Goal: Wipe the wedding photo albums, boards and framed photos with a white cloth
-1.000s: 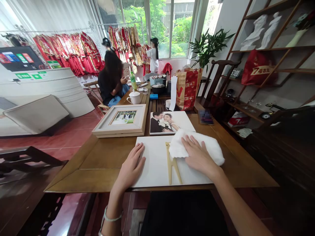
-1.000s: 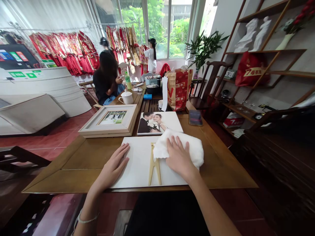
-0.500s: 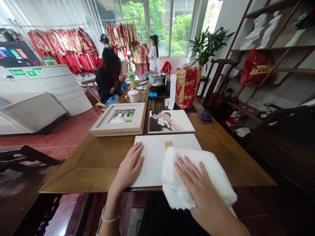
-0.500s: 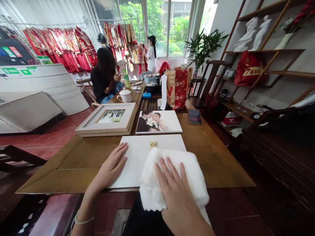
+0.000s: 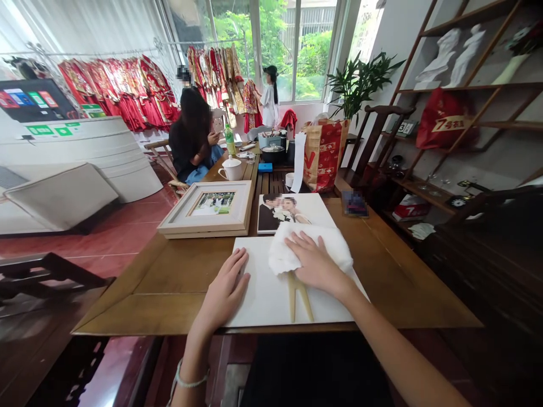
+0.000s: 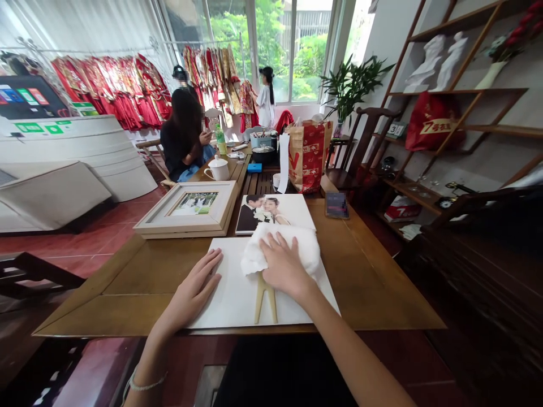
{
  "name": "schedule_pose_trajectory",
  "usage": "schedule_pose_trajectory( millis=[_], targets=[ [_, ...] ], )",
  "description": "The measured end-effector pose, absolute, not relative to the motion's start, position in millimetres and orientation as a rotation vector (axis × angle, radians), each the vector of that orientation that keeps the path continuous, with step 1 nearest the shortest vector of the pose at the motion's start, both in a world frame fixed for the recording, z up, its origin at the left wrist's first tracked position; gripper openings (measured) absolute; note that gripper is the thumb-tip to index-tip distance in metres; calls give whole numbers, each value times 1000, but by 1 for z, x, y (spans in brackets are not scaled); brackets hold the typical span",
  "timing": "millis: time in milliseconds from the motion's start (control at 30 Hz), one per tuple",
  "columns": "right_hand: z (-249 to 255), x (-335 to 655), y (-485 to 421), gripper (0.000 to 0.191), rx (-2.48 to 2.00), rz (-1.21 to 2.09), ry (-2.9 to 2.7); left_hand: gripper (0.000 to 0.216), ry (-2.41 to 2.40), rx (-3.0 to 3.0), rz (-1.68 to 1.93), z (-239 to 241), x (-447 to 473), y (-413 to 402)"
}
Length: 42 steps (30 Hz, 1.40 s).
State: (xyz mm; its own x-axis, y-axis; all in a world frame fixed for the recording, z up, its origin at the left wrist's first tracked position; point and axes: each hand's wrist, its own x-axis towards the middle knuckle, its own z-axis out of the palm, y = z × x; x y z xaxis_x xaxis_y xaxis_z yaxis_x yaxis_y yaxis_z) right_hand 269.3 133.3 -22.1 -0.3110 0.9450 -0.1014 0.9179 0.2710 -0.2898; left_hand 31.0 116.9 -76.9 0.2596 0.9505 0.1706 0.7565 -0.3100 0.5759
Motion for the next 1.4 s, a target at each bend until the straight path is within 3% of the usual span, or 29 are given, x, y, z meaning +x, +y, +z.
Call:
schedule_pose_trajectory(
  millis=[267, 433, 600, 867, 1067, 1233, 1400],
  targets=[
    [-40, 244, 61, 85, -1504, 245, -2582, 50, 1542, 2171, 704, -78, 31, 117],
    [-36, 265, 19, 92, -1299, 483, -2693, 49, 1560, 2162, 716, -76, 32, 116],
    [-21, 271, 49, 96, -1470, 521, -2648, 51, 1549, 2170, 679, -75, 31, 117],
    [-26, 219, 133, 69, -1742, 268, -2452, 48, 1522, 2168, 726, -78, 29, 118],
    [-30, 214, 85, 74, -1602, 243, -2556, 49, 1478, 2156, 727, -78, 28, 117],
    [-39, 234, 27, 82, -1393, 449, -2679, 47, 1500, 2145, 761, -77, 31, 116],
    [-36, 249, 31, 82, -1311, 505, -2705, 47, 1508, 2150, 766, -76, 33, 116]
  ],
)
